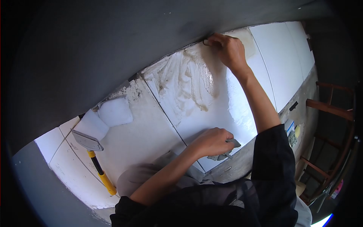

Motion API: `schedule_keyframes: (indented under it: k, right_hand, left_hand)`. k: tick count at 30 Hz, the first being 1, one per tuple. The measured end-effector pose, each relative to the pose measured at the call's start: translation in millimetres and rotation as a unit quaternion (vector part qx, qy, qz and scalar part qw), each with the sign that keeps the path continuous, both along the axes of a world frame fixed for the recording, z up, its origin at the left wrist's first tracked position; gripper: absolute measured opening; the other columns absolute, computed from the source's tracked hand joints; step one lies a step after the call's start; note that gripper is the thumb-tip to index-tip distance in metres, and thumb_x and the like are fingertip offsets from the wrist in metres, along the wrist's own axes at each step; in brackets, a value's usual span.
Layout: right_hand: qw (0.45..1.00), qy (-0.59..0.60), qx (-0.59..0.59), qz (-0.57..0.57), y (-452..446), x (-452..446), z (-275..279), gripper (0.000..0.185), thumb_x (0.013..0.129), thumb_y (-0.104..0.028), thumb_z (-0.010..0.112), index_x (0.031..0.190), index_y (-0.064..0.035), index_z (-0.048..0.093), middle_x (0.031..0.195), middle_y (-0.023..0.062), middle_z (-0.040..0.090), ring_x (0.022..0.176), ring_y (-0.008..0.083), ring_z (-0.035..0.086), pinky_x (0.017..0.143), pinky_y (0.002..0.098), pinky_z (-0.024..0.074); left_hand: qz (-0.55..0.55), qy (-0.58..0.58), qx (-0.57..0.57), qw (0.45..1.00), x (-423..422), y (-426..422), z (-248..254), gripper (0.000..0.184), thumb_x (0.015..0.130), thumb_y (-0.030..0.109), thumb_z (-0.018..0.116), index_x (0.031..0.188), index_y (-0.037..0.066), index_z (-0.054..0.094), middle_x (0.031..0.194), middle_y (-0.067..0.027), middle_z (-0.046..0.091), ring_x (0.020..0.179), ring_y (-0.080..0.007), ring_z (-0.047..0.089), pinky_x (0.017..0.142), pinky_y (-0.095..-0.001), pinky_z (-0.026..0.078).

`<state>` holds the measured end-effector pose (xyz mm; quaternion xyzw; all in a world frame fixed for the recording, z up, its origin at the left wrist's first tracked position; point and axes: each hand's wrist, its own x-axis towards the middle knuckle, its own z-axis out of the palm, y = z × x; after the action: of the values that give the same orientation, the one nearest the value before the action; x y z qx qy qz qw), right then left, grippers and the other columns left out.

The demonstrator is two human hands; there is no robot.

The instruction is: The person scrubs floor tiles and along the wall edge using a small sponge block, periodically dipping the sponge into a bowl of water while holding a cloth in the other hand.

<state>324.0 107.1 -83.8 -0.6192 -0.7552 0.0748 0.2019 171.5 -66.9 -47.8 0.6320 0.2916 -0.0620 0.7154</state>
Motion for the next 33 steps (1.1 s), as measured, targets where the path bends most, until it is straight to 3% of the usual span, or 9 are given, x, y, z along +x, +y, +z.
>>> schedule_keyframes:
  k: [5,8,9,14,17,20,27,29,33]
  right_hand:
    - [0.998,-0.025,0.018,0.063,-18,-51,-1,0.01,0.082,-0.022,0.07,0.092,-0.0191,0.073,0.078,0.0092,0.07,0.07,0.0297,0.067,0.063,0.0379,0.0535]
    - [0.997,-0.014,0.042,0.07,-10,-23,-5,0.011,0.082,-0.02,0.069,0.092,-0.0192,0.073,0.077,0.0091,0.07,0.069,0.0299,0.067,0.064,0.0377,0.0536]
    - [0.997,-0.007,0.051,0.062,-3,-5,-6,0.01,0.084,-0.021,0.064,0.092,-0.0195,0.071,0.078,0.0099,0.069,0.07,0.0294,0.067,0.063,0.0412,0.0526]
    - [0.999,-0.045,0.004,-0.013,0,-5,5,0.007,0.084,-0.021,0.069,0.088,-0.017,0.072,0.076,0.0096,0.07,0.067,0.0298,0.066,0.063,0.0379,0.0532]
    - [0.996,0.003,0.058,0.07,-16,-48,-10,0.007,0.083,-0.023,0.069,0.088,-0.0184,0.073,0.078,0.0093,0.07,0.069,0.0303,0.066,0.063,0.0382,0.0536]
    - [0.995,0.023,-0.005,0.101,-15,-43,-1,0.009,0.082,-0.022,0.069,0.09,-0.0192,0.073,0.079,0.0084,0.07,0.071,0.0293,0.067,0.064,0.0379,0.054]
    - [0.999,-0.037,-0.003,-0.004,-4,-14,6,0.012,0.078,-0.012,0.068,0.088,-0.0163,0.071,0.08,0.0055,0.071,0.074,0.0279,0.068,0.067,0.0362,0.054]
    - [0.997,0.013,0.047,0.063,-13,-36,-6,0.012,0.079,-0.013,0.063,0.088,-0.0172,0.068,0.079,0.0088,0.069,0.072,0.0283,0.067,0.065,0.0399,0.0531]
    - [0.992,0.014,0.009,0.125,-22,-66,1,0.013,0.08,-0.01,0.061,0.092,-0.0148,0.066,0.079,0.0127,0.068,0.075,0.0288,0.067,0.065,0.0408,0.0527]
  left_hand:
    - [0.015,-0.009,-0.012,1.0,2,0,-2,0.032,0.077,0.028,0.055,0.091,0.004,0.071,0.085,-0.0232,0.067,0.082,-0.0383,0.065,0.079,-0.0432,0.049]
    - [0.003,-0.007,-0.006,1.0,1,-4,-4,0.032,0.076,0.027,0.053,0.088,0.002,0.07,0.086,-0.0251,0.066,0.084,-0.0397,0.064,0.08,-0.045,0.049]
    - [0.001,-0.01,0.0,1.0,0,-5,-4,0.032,0.075,0.027,0.053,0.087,0.002,0.069,0.085,-0.0252,0.066,0.083,-0.0399,0.064,0.079,-0.0454,0.049]
    - [0.017,-0.01,-0.03,0.999,0,2,2,0.031,0.074,0.026,0.053,0.085,0.001,0.068,0.084,-0.0248,0.066,0.081,-0.0409,0.063,0.079,-0.0462,0.049]
    - [0.016,-0.013,-0.009,1.0,4,1,-3,0.03,0.074,0.025,0.052,0.084,0.001,0.068,0.083,-0.0243,0.066,0.081,-0.0409,0.063,0.078,-0.0457,0.049]
    - [0.0,-0.008,0.008,1.0,3,-7,-11,0.029,0.077,0.026,0.057,0.09,0.004,0.07,0.08,-0.0211,0.067,0.077,-0.0372,0.064,0.075,-0.0423,0.049]
    - [0.014,-0.001,-0.011,1.0,1,0,-3,0.029,0.078,0.028,0.059,0.091,0.005,0.07,0.08,-0.0208,0.066,0.076,-0.0371,0.064,0.074,-0.041,0.049]
    - [0.012,-0.014,0.009,1.0,4,-1,-7,0.03,0.076,0.026,0.054,0.088,0.003,0.07,0.081,-0.0237,0.066,0.079,-0.0405,0.063,0.077,-0.044,0.049]
    - [-0.011,-0.002,0.008,1.0,3,-4,-8,0.031,0.076,0.026,0.052,0.087,0.003,0.069,0.083,-0.0251,0.066,0.082,-0.0423,0.063,0.079,-0.0454,0.049]
